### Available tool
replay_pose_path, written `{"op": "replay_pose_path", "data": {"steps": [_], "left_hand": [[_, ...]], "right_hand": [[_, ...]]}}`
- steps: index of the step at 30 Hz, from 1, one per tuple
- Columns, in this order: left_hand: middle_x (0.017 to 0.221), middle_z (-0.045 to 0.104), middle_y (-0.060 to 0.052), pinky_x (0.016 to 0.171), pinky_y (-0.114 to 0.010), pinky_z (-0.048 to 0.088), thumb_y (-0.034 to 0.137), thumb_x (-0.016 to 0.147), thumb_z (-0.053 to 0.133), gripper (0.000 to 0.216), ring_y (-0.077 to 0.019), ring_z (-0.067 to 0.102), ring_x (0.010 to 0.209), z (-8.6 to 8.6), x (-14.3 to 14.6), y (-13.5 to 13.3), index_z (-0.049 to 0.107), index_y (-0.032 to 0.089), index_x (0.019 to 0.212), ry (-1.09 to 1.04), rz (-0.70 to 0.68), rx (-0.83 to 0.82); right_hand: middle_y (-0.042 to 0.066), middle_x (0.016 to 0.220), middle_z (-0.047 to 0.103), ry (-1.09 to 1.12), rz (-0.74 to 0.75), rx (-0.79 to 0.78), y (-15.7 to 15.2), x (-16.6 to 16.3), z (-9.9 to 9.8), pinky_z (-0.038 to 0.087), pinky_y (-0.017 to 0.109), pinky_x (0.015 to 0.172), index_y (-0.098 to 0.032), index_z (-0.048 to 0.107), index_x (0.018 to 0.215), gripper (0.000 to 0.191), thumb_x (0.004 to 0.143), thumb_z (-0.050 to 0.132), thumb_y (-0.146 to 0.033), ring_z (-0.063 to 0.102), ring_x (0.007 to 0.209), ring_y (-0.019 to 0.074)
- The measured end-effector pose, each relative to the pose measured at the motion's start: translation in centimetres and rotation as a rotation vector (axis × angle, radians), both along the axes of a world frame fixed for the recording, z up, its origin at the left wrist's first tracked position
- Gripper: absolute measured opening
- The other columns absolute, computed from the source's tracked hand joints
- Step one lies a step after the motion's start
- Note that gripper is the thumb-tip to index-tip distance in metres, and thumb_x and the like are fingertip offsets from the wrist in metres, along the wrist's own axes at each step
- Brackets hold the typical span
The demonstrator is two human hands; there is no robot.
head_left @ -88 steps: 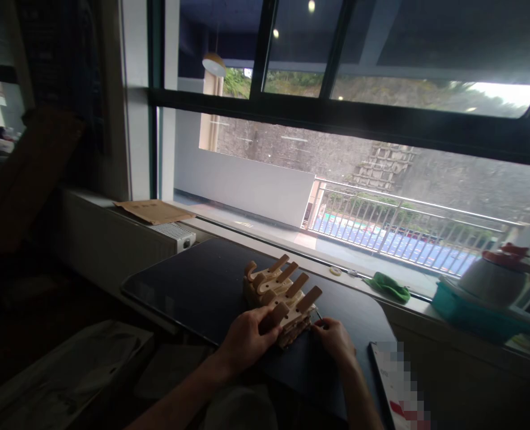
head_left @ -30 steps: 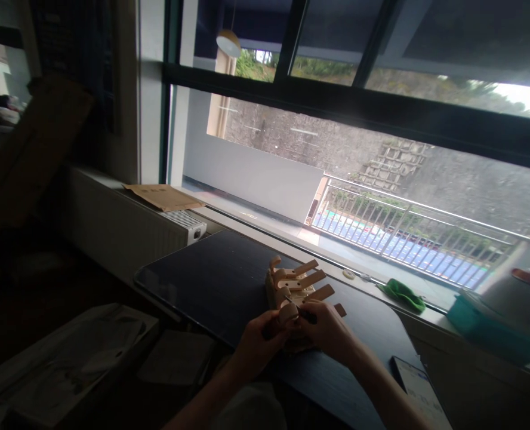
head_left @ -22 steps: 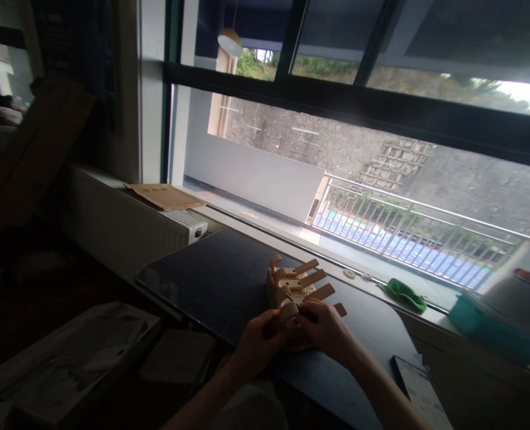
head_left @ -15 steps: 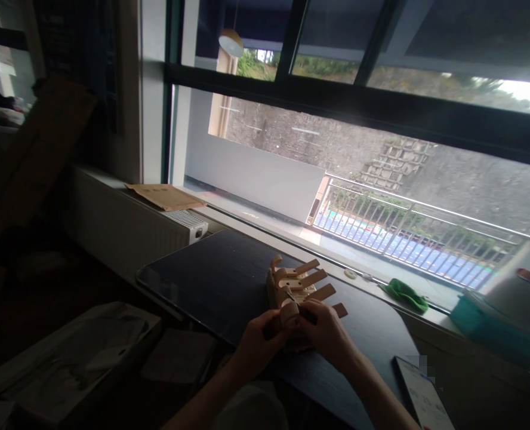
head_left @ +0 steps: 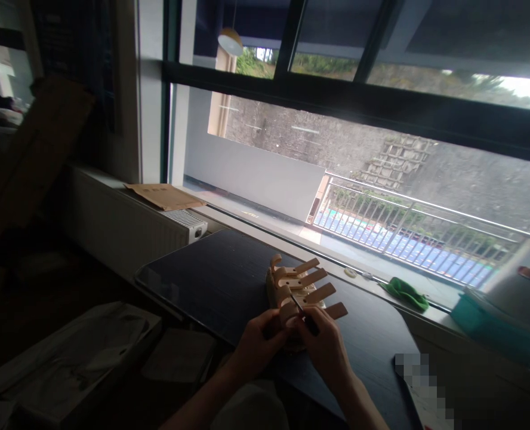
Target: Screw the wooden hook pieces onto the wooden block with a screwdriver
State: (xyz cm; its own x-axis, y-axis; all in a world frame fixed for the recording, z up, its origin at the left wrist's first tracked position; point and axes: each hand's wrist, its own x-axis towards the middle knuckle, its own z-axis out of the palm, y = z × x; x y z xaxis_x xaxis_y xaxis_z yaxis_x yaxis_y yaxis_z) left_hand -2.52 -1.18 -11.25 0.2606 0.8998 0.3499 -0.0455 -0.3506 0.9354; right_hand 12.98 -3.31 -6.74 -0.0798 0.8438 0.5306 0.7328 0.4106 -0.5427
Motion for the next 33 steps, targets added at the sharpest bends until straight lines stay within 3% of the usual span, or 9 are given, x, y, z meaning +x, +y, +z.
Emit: {"op": "replay_pose_path", "data": {"steps": [6, 22, 33], "left_hand": [[0.075, 0.062, -0.002, 0.065, -0.023, 0.042, 0.032, 0.077, 0.064, 0.028, -0.0154, 0.053, 0.071, -0.64, -0.07, 0.30, 0.063, 0.013, 0.097, -0.013, -0.012, 0.009], [0.075, 0.062, -0.001, 0.064, -0.022, 0.042, 0.032, 0.077, 0.064, 0.025, -0.0146, 0.052, 0.070, 0.03, -0.20, -0.02, 0.063, 0.013, 0.093, -0.008, -0.015, 0.022], [0.074, 0.063, 0.000, 0.063, -0.021, 0.043, 0.035, 0.076, 0.065, 0.027, -0.0149, 0.054, 0.069, -0.10, -0.18, 0.04, 0.065, 0.014, 0.093, -0.026, -0.033, -0.008]], "right_hand": [[0.003, 0.084, 0.067, -0.002, -0.022, 0.013, -0.10, 0.49, -0.27, 0.044, 0.026, 0.069, -0.021, 0.064, 0.086, 0.013, 0.081, 0.054, -0.024, 0.060, 0.077, 0.0170], [0.002, 0.084, 0.068, -0.002, 0.070, 0.016, 0.31, 0.72, 0.21, 0.046, 0.023, 0.068, -0.021, 0.067, 0.088, 0.014, 0.081, 0.055, -0.022, 0.062, 0.075, 0.0154], [0.002, 0.084, 0.067, 0.015, 0.070, 0.056, 0.09, 0.41, -0.13, 0.046, 0.023, 0.068, -0.020, 0.065, 0.079, 0.011, 0.081, 0.054, -0.020, 0.062, 0.075, 0.0147]]}}
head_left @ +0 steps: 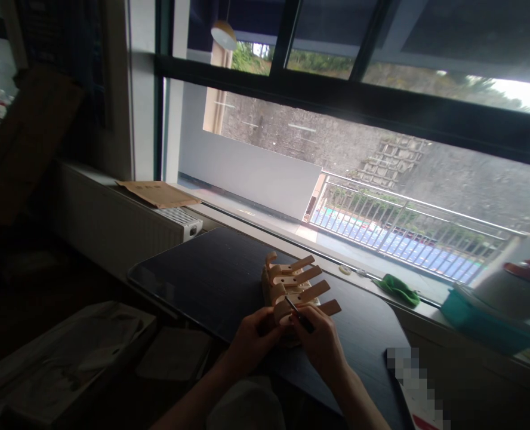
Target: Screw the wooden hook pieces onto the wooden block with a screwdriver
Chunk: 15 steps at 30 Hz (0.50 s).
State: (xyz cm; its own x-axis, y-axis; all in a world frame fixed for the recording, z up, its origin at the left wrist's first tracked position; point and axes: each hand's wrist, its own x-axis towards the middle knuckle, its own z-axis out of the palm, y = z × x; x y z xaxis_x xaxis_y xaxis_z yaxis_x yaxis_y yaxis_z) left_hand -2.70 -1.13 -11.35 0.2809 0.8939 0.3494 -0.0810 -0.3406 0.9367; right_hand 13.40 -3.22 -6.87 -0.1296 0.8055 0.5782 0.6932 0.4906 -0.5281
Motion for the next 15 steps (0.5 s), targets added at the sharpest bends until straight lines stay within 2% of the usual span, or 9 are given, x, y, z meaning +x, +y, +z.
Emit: {"op": "replay_pose_path", "data": {"steps": [5, 15], "left_hand": [[0.078, 0.065, -0.002, 0.066, -0.022, 0.044, 0.034, 0.075, 0.066, 0.028, -0.0166, 0.056, 0.073, 0.1, 0.0, 0.1, 0.066, 0.013, 0.095, -0.001, 0.016, -0.002], [0.077, 0.066, -0.002, 0.065, -0.023, 0.043, 0.033, 0.073, 0.068, 0.029, -0.0161, 0.056, 0.072, 0.4, 0.0, -0.3, 0.068, 0.013, 0.094, -0.070, -0.002, -0.066]], "right_hand": [[0.002, 0.080, 0.067, -0.005, -0.013, -0.008, 0.2, 0.2, 0.1, 0.047, 0.023, 0.065, -0.020, 0.066, 0.079, 0.012, 0.081, 0.054, -0.022, 0.062, 0.072, 0.0147], [0.005, 0.086, 0.068, -0.063, 0.050, 0.024, 0.5, 1.0, -0.3, 0.050, 0.025, 0.066, -0.022, 0.066, 0.084, 0.017, 0.085, 0.051, -0.029, 0.063, 0.075, 0.0173]]}}
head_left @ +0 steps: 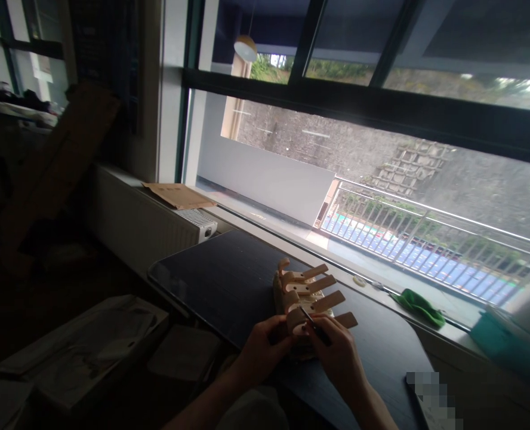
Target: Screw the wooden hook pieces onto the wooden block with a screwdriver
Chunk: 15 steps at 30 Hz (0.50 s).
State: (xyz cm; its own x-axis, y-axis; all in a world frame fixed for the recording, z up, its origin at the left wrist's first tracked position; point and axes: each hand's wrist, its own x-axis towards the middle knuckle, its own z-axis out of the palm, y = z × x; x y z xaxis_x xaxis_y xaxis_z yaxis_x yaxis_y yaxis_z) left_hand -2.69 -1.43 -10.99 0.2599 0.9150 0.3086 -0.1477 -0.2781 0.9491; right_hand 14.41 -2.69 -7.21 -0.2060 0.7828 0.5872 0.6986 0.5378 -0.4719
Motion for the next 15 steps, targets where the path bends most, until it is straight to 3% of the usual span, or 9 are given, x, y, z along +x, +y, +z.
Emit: {"op": "replay_pose_path", "data": {"steps": [7, 15], "left_hand": [[0.072, 0.065, -0.001, 0.063, -0.023, 0.043, 0.038, 0.071, 0.069, 0.032, -0.0156, 0.055, 0.068, 1.1, 0.1, -0.4, 0.068, 0.014, 0.091, -0.075, -0.047, -0.074], [0.064, 0.056, 0.001, 0.056, -0.021, 0.037, 0.038, 0.073, 0.068, 0.030, -0.0115, 0.045, 0.061, 0.5, 0.0, -0.1, 0.067, 0.012, 0.089, -0.030, -0.030, -0.026]], "right_hand": [[0.005, 0.086, 0.068, -0.011, 0.018, 0.018, 0.3, 0.1, 0.1, 0.050, 0.025, 0.067, -0.022, 0.067, 0.083, 0.016, 0.084, 0.052, -0.028, 0.064, 0.076, 0.0173], [0.005, 0.089, 0.069, -0.001, 0.037, -0.084, 0.5, -0.3, 0.4, 0.050, 0.025, 0.069, -0.022, 0.069, 0.080, 0.015, 0.082, 0.055, -0.027, 0.064, 0.078, 0.0177]]}}
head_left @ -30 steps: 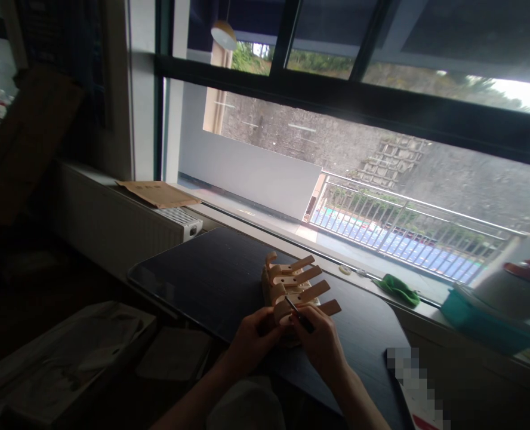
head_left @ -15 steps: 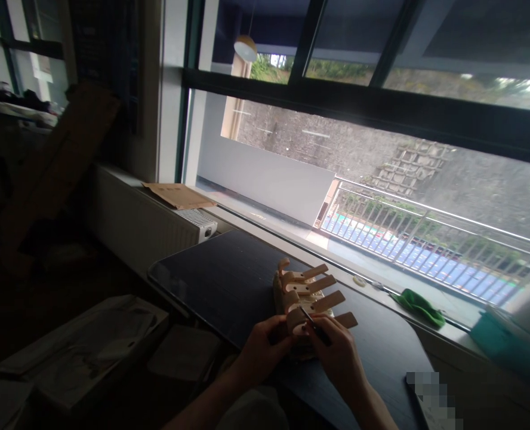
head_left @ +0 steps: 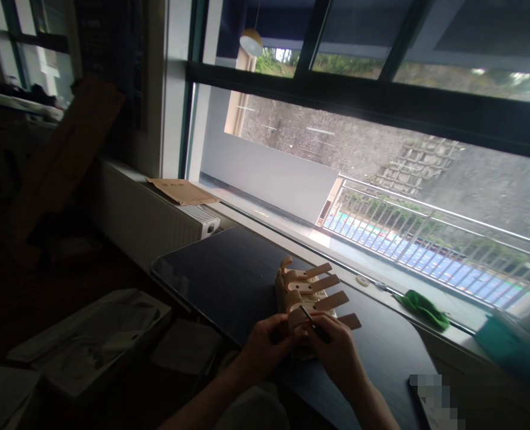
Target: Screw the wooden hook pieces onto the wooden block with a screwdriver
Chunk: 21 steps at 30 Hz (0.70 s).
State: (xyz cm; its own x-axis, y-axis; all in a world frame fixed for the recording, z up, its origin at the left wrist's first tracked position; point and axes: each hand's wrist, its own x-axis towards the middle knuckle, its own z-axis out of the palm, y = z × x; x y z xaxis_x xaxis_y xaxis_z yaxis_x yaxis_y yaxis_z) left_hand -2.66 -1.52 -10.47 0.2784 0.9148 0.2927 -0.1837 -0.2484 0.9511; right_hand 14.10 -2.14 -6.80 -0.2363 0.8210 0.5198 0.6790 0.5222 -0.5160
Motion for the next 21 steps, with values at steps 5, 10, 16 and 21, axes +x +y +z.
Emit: {"op": "replay_pose_path", "data": {"steps": [5, 10, 16, 21], "left_hand": [[0.065, 0.056, 0.001, 0.057, -0.021, 0.037, 0.037, 0.073, 0.068, 0.031, -0.0117, 0.045, 0.062, 0.1, 0.0, -0.1, 0.065, 0.012, 0.091, 0.029, 0.019, 0.017], [0.068, 0.058, 0.000, 0.058, -0.022, 0.038, 0.038, 0.072, 0.069, 0.032, -0.0126, 0.047, 0.063, 0.0, 0.0, -0.1, 0.065, 0.012, 0.091, 0.060, 0.039, 0.040], [0.068, 0.058, 0.000, 0.058, -0.022, 0.038, 0.038, 0.073, 0.068, 0.032, -0.0126, 0.048, 0.063, -0.1, 0.1, -0.1, 0.065, 0.011, 0.090, 0.063, 0.054, 0.049], [0.070, 0.060, -0.001, 0.061, -0.023, 0.041, 0.040, 0.073, 0.067, 0.032, -0.0142, 0.052, 0.066, -0.1, 0.1, -0.2, 0.065, 0.012, 0.089, 0.040, 0.036, 0.050]], "right_hand": [[0.005, 0.092, 0.069, 0.057, 0.008, 0.008, -0.2, 0.0, -0.6, 0.050, 0.027, 0.071, -0.023, 0.069, 0.084, 0.016, 0.081, 0.053, -0.026, 0.064, 0.081, 0.0189], [0.006, 0.092, 0.069, 0.109, 0.023, 0.003, -0.5, 0.0, -0.7, 0.050, 0.027, 0.072, -0.021, 0.069, 0.085, 0.019, 0.082, 0.050, -0.023, 0.064, 0.083, 0.0194], [0.005, 0.095, 0.068, 0.130, -0.004, 0.019, -1.0, -0.3, -0.4, 0.050, 0.025, 0.070, -0.022, 0.070, 0.084, 0.018, 0.082, 0.051, -0.023, 0.064, 0.081, 0.0173], [0.005, 0.094, 0.068, 0.107, -0.022, 0.053, -1.1, -0.2, -0.2, 0.051, 0.026, 0.070, -0.023, 0.071, 0.087, 0.020, 0.082, 0.052, -0.024, 0.064, 0.080, 0.0175]]}}
